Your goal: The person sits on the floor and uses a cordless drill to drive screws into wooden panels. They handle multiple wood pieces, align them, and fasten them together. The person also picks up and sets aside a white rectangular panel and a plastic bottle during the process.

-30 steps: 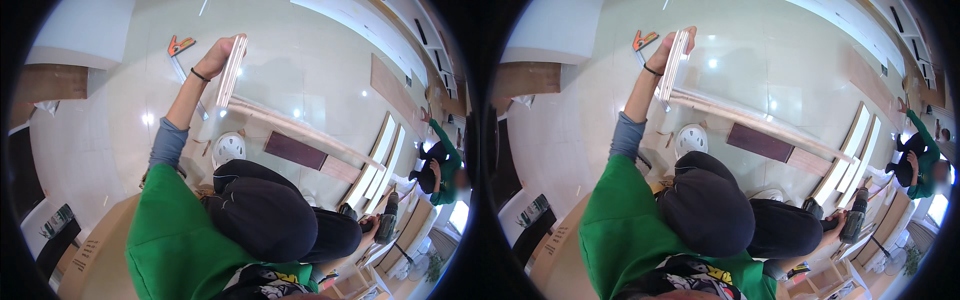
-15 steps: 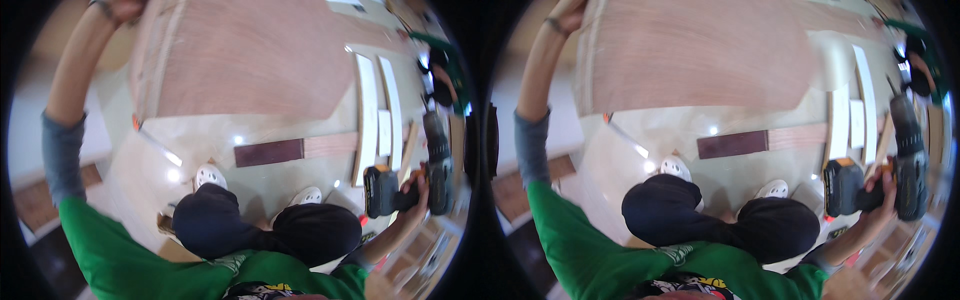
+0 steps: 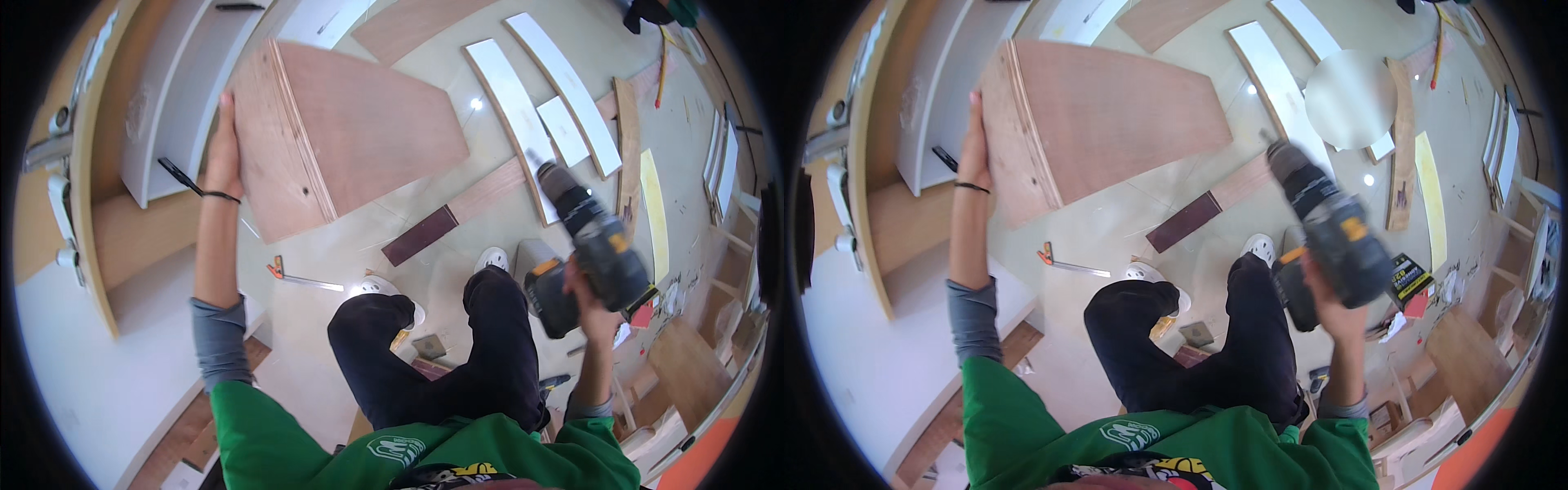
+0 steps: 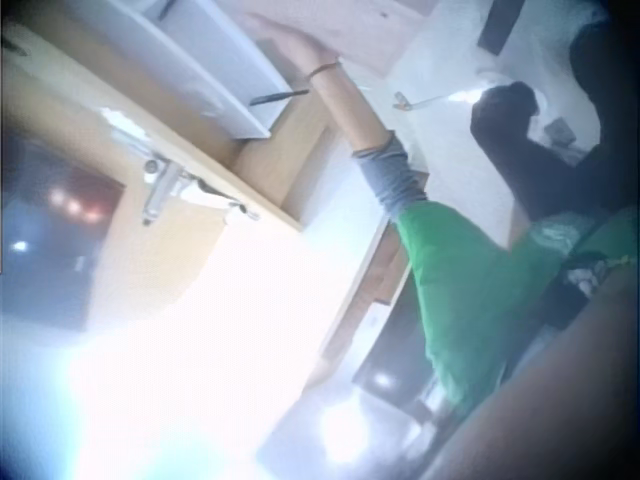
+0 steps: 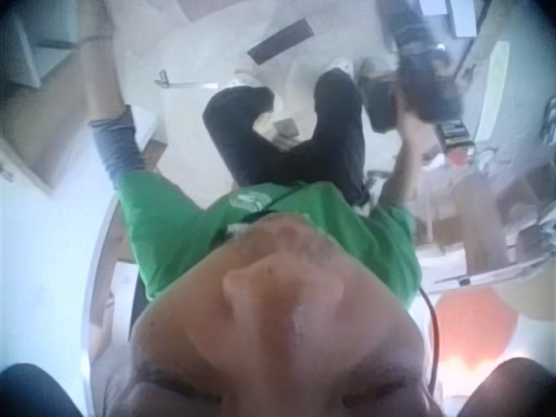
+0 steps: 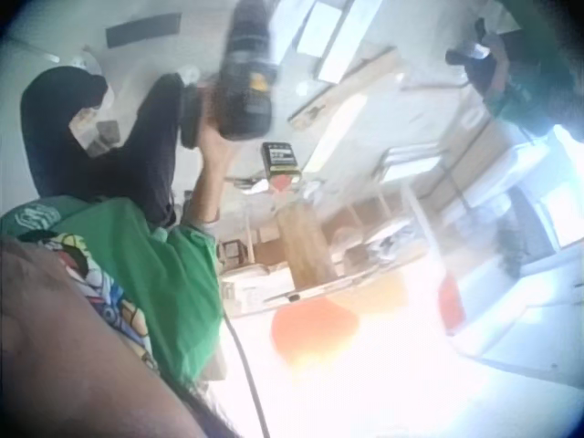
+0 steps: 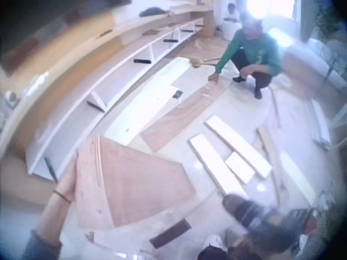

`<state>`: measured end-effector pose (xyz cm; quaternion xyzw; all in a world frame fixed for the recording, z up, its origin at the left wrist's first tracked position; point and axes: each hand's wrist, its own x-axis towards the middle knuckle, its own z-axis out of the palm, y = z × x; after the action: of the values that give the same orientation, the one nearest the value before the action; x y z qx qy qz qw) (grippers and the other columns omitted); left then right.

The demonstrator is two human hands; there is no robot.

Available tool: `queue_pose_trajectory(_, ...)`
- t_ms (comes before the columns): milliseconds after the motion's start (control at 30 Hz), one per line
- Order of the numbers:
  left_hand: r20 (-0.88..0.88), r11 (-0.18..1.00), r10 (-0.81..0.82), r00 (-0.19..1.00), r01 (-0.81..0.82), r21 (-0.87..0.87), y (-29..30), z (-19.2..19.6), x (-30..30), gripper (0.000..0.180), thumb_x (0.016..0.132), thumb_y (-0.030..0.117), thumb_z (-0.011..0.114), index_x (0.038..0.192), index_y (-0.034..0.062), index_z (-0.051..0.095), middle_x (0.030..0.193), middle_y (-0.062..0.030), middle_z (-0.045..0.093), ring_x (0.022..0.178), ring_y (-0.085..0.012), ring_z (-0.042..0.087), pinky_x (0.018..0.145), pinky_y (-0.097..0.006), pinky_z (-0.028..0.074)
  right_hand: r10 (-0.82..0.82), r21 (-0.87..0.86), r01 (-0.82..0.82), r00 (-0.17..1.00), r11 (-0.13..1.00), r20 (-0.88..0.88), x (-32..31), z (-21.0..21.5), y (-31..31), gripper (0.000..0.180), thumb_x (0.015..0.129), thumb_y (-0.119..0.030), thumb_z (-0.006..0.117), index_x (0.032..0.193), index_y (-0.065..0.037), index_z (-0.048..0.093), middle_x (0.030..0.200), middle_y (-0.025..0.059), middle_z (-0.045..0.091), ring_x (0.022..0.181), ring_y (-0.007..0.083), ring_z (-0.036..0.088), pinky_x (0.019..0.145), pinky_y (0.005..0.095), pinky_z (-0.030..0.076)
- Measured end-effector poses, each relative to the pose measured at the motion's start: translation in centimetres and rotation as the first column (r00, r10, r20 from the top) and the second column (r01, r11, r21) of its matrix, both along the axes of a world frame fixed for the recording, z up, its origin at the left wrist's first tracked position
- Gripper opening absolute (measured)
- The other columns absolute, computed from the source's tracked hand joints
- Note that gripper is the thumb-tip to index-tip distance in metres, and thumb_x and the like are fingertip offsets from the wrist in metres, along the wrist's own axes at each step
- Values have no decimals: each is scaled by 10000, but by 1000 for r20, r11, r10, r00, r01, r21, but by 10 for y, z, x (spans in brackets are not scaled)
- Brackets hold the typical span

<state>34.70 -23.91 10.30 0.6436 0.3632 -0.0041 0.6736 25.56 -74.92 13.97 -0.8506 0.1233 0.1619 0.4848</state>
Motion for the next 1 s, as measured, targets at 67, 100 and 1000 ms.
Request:
queue_pose_trajectory(67,27,999,-34,999,34,5,-16,10,0,864,962,675,421,1501,5,345,1471,-145,468,1298,-218,502,1092,-321,384,-28,-12,27,995,1000,-93,-16,21,-8,235,832,-156,757,1010,-19,687,916,81,721,812,187,692,779,336,540)
queue_pose_trajectory(100,62,998,-63,996,63,12,-25,16,0,885,955,694,413,1506,5,337,1476,-143,462,1297,-219,502,1088,-324,386,-53,20,57,983,998,-178,-28,33,-10,268,814,-168,774,1014,-14,684,932,99,733,855,217,711,800,349,541)
queue_pose_trajectory(1000,-331,990,131,935,-104,99,-64,47,38,975,882,786,437,1191,-120,622,1125,-138,650,1054,-220,588,951,-315,441,-339,116,409,858,905,-385,51,207,129,146,825,-99,706,916,4,660,683,42,633,607,138,610,558,336,483)
